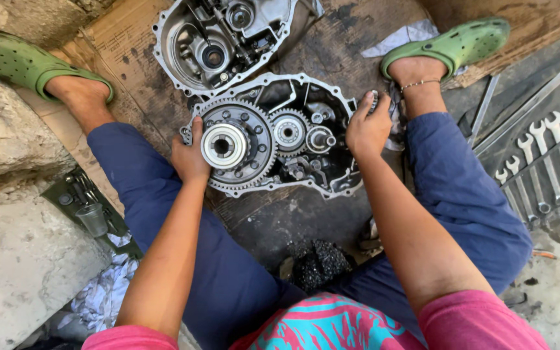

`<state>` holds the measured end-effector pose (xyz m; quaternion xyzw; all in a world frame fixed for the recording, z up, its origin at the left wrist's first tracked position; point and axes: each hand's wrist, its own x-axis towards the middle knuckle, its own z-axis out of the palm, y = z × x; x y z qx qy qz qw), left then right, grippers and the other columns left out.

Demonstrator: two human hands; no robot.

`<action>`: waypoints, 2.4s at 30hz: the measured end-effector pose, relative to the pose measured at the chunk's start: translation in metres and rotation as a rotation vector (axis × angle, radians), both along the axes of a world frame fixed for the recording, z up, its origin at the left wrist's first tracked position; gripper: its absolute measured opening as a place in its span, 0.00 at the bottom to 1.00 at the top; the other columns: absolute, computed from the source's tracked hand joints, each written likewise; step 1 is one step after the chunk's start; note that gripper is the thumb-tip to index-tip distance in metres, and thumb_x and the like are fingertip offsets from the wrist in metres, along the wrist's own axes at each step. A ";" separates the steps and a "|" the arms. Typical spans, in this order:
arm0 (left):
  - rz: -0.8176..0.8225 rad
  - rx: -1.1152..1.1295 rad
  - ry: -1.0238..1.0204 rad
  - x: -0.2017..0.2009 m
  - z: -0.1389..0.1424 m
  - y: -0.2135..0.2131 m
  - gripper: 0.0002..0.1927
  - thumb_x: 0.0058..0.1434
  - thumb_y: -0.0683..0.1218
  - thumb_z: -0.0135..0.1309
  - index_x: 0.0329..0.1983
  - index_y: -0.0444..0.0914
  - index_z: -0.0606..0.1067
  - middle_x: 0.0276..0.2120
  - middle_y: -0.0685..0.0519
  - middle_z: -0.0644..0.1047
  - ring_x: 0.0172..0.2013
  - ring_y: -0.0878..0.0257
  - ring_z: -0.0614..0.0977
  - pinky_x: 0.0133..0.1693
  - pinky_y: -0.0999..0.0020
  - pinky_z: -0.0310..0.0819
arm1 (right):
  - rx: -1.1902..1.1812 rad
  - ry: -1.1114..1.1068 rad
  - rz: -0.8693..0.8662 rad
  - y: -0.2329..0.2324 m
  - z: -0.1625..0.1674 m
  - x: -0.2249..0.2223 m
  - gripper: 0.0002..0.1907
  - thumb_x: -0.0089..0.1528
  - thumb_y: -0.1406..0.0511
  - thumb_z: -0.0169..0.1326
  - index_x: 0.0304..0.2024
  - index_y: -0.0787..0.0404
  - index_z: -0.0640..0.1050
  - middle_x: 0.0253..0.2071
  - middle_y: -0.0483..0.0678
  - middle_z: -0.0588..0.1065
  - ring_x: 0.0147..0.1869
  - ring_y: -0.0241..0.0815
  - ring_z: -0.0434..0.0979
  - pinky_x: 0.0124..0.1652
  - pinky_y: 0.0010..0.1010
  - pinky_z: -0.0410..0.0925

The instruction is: The person sits on the floor and assembles internal components of a disassembled engine casing. They place gears and shafts into the casing, rotate them to check fit, and repeatedly remove and reposition parts while working with both hands.

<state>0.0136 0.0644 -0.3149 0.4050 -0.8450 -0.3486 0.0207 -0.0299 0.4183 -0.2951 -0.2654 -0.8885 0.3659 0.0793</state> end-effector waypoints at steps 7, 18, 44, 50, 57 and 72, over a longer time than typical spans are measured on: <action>-0.014 -0.023 0.065 0.001 0.008 0.003 0.47 0.57 0.74 0.56 0.51 0.24 0.75 0.46 0.29 0.79 0.51 0.39 0.81 0.53 0.54 0.73 | 0.004 0.040 0.017 0.001 0.002 0.003 0.21 0.73 0.55 0.44 0.57 0.65 0.71 0.44 0.65 0.79 0.50 0.68 0.77 0.49 0.52 0.67; -0.023 -0.031 0.039 0.001 0.009 -0.001 0.48 0.58 0.74 0.55 0.54 0.24 0.74 0.48 0.27 0.78 0.52 0.37 0.80 0.54 0.54 0.72 | 0.049 0.090 0.052 -0.004 0.003 0.003 0.20 0.75 0.56 0.44 0.56 0.66 0.71 0.44 0.66 0.78 0.48 0.70 0.77 0.47 0.53 0.67; -0.945 -0.029 0.634 -0.005 0.124 0.040 0.28 0.49 0.47 0.71 0.52 0.35 0.74 0.51 0.44 0.79 0.53 0.47 0.82 0.56 0.58 0.77 | 0.072 0.070 0.030 -0.003 -0.010 0.003 0.19 0.75 0.56 0.45 0.57 0.65 0.71 0.44 0.68 0.78 0.48 0.70 0.77 0.47 0.53 0.67; -0.759 -0.133 0.645 0.006 0.116 0.064 0.26 0.51 0.45 0.69 0.51 0.35 0.73 0.50 0.44 0.79 0.52 0.47 0.82 0.56 0.58 0.76 | 0.030 0.052 0.029 0.000 -0.006 0.004 0.20 0.75 0.56 0.45 0.58 0.66 0.71 0.45 0.68 0.78 0.49 0.71 0.77 0.48 0.53 0.67; -1.155 -0.240 0.537 -0.015 0.153 0.042 0.31 0.47 0.51 0.71 0.54 0.39 0.74 0.54 0.46 0.79 0.58 0.47 0.78 0.59 0.53 0.74 | 0.035 0.046 0.023 0.002 -0.006 0.004 0.20 0.75 0.55 0.45 0.58 0.65 0.70 0.46 0.68 0.78 0.49 0.71 0.76 0.48 0.54 0.67; -0.925 -0.460 0.034 0.009 0.176 0.065 0.49 0.43 0.57 0.74 0.65 0.33 0.67 0.50 0.40 0.70 0.54 0.42 0.73 0.54 0.51 0.71 | 0.004 0.046 0.006 0.006 -0.007 0.006 0.18 0.75 0.55 0.45 0.56 0.63 0.70 0.45 0.66 0.78 0.49 0.69 0.77 0.47 0.54 0.66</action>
